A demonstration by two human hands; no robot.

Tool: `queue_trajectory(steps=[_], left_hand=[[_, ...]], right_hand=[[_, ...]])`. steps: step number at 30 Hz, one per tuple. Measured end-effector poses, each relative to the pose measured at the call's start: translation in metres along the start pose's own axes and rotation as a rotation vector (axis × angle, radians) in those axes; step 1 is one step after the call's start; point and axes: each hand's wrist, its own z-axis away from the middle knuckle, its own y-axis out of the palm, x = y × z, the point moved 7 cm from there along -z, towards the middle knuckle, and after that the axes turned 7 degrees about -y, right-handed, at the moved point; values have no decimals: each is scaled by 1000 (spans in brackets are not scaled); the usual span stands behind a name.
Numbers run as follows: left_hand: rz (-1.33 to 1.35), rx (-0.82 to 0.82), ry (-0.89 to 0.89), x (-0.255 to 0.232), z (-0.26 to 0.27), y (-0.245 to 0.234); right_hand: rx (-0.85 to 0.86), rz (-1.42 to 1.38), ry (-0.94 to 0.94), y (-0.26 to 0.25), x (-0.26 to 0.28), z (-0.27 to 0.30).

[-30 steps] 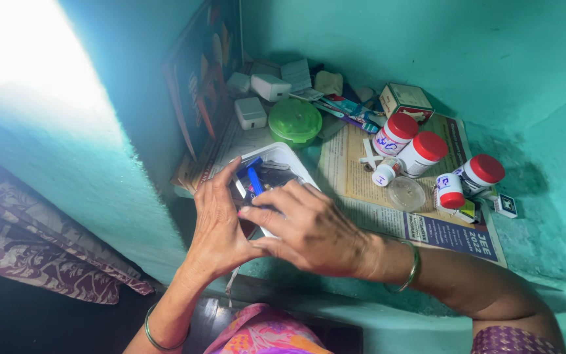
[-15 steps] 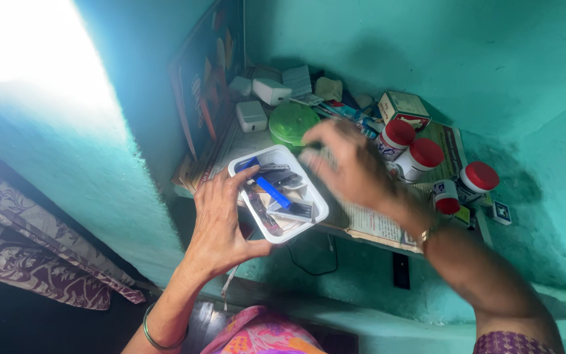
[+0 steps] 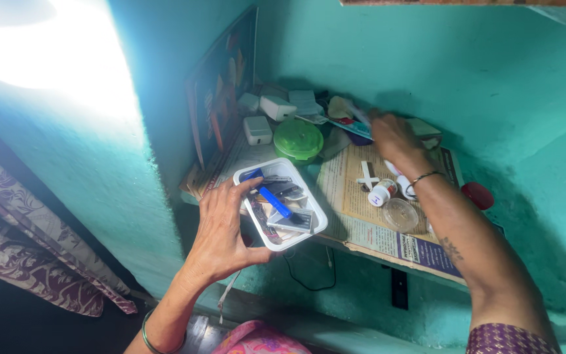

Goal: The person gathers various small items from a cluttered shelf and places them into a white plastic container. They pick up a small notebook, a SIM card, a lighter, a small box, a tube of toothpaste, a comb, a pair of scissors, and a small photograph, placing each into the container.

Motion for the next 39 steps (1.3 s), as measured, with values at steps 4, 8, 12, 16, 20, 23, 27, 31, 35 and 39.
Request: queue_trajectory(steps=[4, 8, 12, 16, 20, 23, 27, 31, 35, 39], left_hand=[[13, -2, -5, 0, -1, 2], [-13, 16, -28, -1, 0, 5], [-21, 11, -15, -3, -1, 4], [2, 9, -18, -4, -2, 4], [-6, 11, -9, -2, -1, 5], [-6, 20, -17, -2, -1, 5], [-7, 18, -16, -3, -1, 4], [-14, 31, -32, 0, -2, 5], [-6, 12, -10, -1, -2, 6], [-21, 25, -32, -1, -3, 7]], right_hand=[[5, 64, 102, -8, -35, 12], [94, 181, 111, 8, -50, 18], [235, 285, 149, 2, -56, 19], [27, 76, 132, -34, -11, 15], [-143, -290, -208, -37, 41, -12], [-114, -388, -279, -10, 52, -34], [-87, -197, -303, 6, 31, -58], [-28, -228, -299, -4, -16, -59], [83, 129, -23, -11, -81, -46], [194, 300, 279, -22, -125, -26]])
